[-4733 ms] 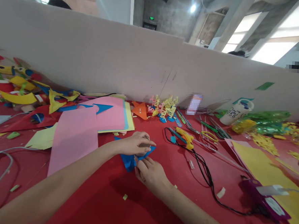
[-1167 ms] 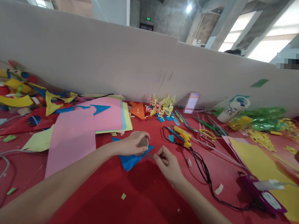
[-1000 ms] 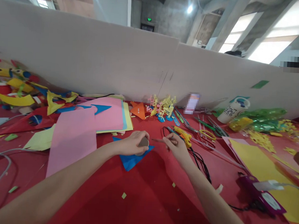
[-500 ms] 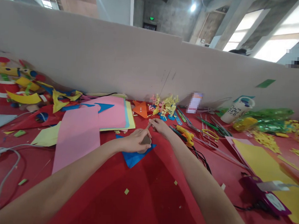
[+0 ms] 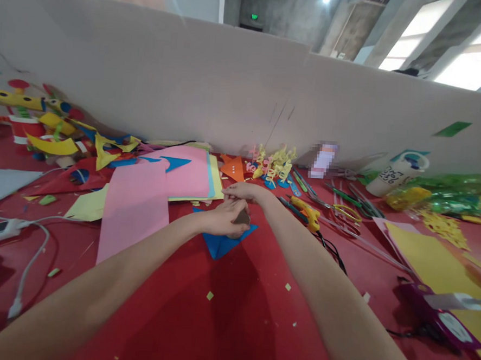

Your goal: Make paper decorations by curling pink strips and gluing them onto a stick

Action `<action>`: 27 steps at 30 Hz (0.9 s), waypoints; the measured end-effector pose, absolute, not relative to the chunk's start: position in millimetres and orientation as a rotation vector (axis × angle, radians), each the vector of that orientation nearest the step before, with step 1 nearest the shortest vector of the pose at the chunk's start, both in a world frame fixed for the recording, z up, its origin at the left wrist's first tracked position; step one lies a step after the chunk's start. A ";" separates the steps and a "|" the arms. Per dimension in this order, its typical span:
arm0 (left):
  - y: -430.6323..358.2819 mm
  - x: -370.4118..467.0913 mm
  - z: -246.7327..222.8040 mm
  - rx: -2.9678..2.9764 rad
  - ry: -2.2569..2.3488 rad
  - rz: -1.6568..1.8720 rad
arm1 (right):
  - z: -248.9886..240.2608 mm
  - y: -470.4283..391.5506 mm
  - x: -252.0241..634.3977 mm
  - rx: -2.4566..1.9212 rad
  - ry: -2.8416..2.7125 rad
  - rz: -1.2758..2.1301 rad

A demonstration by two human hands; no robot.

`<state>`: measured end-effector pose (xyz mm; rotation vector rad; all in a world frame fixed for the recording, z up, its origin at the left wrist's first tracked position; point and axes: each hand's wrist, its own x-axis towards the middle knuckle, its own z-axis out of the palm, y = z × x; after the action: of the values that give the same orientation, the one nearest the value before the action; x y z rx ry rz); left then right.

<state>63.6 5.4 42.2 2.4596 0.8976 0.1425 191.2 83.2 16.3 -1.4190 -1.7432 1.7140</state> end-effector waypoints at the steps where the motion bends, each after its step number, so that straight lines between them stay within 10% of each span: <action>1: 5.6 63.7 41.7 2.475 0.907 0.130 | 17.7 84.6 188.5 -1.427 -1.769 1.723; 27: 5.3 67.6 40.7 2.521 0.947 0.104 | 40.2 83.4 167.6 -1.617 -2.290 1.428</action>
<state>67.6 5.3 40.7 2.5212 0.9466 0.1036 167.6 83.4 40.2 -1.6173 -2.2900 1.4279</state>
